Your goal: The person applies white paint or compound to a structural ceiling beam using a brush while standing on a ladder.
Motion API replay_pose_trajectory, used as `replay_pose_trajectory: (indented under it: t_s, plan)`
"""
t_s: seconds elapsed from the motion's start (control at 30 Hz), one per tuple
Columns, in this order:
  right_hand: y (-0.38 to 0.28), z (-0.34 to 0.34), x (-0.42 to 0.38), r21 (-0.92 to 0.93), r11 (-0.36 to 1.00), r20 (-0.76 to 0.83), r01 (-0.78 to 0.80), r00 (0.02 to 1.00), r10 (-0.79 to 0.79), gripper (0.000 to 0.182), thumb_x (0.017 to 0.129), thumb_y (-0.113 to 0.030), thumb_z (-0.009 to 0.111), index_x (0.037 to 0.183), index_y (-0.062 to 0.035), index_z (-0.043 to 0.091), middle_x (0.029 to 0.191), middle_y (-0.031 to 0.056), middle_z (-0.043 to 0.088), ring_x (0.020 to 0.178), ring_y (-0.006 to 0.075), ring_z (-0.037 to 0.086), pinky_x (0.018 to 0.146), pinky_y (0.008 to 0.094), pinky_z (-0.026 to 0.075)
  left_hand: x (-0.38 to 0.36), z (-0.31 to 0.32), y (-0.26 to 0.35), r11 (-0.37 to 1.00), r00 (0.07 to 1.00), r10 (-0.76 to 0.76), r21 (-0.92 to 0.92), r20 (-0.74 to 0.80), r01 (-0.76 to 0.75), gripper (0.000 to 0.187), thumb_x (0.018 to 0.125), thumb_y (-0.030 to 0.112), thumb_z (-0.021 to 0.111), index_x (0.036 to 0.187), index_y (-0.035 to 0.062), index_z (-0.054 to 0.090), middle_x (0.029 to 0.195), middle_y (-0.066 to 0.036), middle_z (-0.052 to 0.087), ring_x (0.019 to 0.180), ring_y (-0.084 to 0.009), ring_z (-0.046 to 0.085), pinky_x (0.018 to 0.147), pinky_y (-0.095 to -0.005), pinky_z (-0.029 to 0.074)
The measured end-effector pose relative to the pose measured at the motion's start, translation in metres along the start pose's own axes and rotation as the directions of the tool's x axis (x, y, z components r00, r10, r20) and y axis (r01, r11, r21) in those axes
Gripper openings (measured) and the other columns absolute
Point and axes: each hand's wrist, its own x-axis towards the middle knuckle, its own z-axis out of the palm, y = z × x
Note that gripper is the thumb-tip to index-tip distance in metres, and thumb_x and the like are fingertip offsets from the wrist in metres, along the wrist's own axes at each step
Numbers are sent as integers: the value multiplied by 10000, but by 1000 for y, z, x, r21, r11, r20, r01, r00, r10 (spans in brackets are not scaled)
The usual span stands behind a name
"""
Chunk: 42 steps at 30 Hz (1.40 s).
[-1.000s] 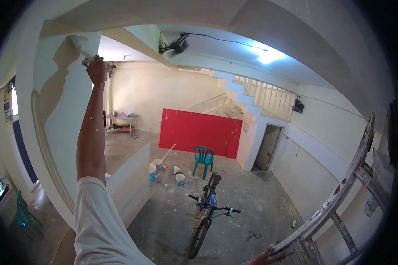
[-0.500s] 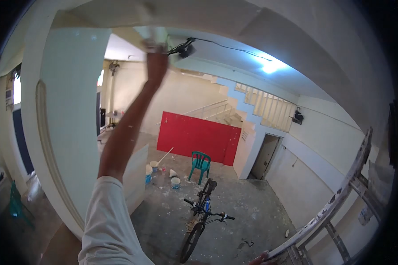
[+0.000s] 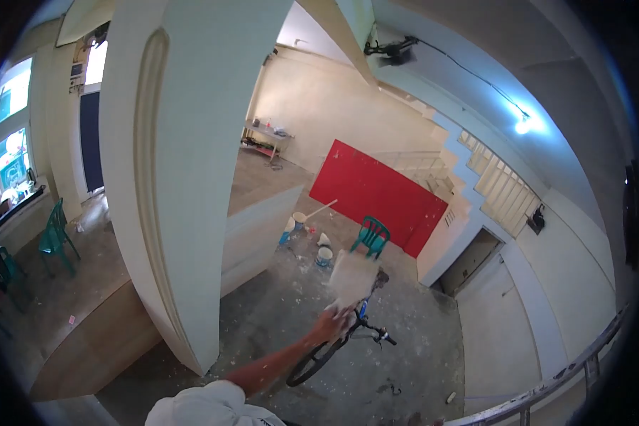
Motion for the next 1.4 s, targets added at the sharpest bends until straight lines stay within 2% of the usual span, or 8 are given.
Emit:
replay_pose_trajectory:
  t_s: [0.2,0.3,0.4,0.83,0.93,1.0,1.17,1.4]
  plan:
    - [43,-13,1,-223,970,-114,-92,991,68,585,748,-173,580,1211,28,286,1196,193,360,1039,277,412,889,356,328,-104,-40,-110,948,949,-300,80,-93,308,225,849,251,393,901,57,493,597,-12,469,496,-105,450,447,-257,389]
    - [59,-26,0,-286,931,-96,-226,974,207,671,704,-228,631,1206,46,280,1122,234,413,948,290,477,805,383,402,-119,-53,-145,540,950,261,790,171,-290,179,818,218,417,856,64,498,555,-73,498,433,-227,470,426,-302,396]
    - [34,-9,-6,-263,954,-39,-141,990,135,666,737,-208,591,1227,53,223,1185,247,338,1006,302,437,843,383,370,-106,-16,-84,865,942,-315,373,-118,336,212,790,226,511,758,18,495,504,-21,495,435,-116,459,397,-264,364]
    - [12,-32,-85,-345,873,285,345,925,-253,421,740,-197,534,1061,15,361,1079,158,393,1018,254,381,873,373,286,-123,88,-40,978,842,-188,19,506,207,213,849,179,417,1007,35,415,954,-61,486,845,-108,442,767,-230,357]
    - [4,-31,-79,-146,985,650,-94,741,167,372,736,-169,535,1034,-1,389,968,99,453,896,176,429,803,301,328,-130,110,-33,999,784,-33,26,620,22,238,857,201,403,1024,31,414,970,-61,475,912,-128,423,820,-246,324]
    - [-16,-27,-61,-37,638,668,-769,456,589,353,740,-176,545,1020,-11,407,900,51,475,819,111,430,746,233,332,-136,116,-47,916,770,-357,36,529,400,259,865,226,382,1019,22,420,956,-57,471,924,-145,427,820,-258,328]
    - [10,-49,-43,-210,933,776,-293,530,341,475,810,-298,464,1111,51,351,988,95,474,846,115,442,743,246,361,-148,121,-81,958,583,-267,274,767,79,282,871,226,358,1026,-3,414,946,-61,467,912,-161,439,803,-282,349]
    - [9,-58,-37,-62,706,668,-705,496,555,416,779,-216,524,1056,73,408,856,92,506,691,137,482,563,247,406,-83,91,-57,924,484,-22,203,875,-324,167,806,117,426,928,25,493,968,-125,528,853,-221,503,750,-316,387]
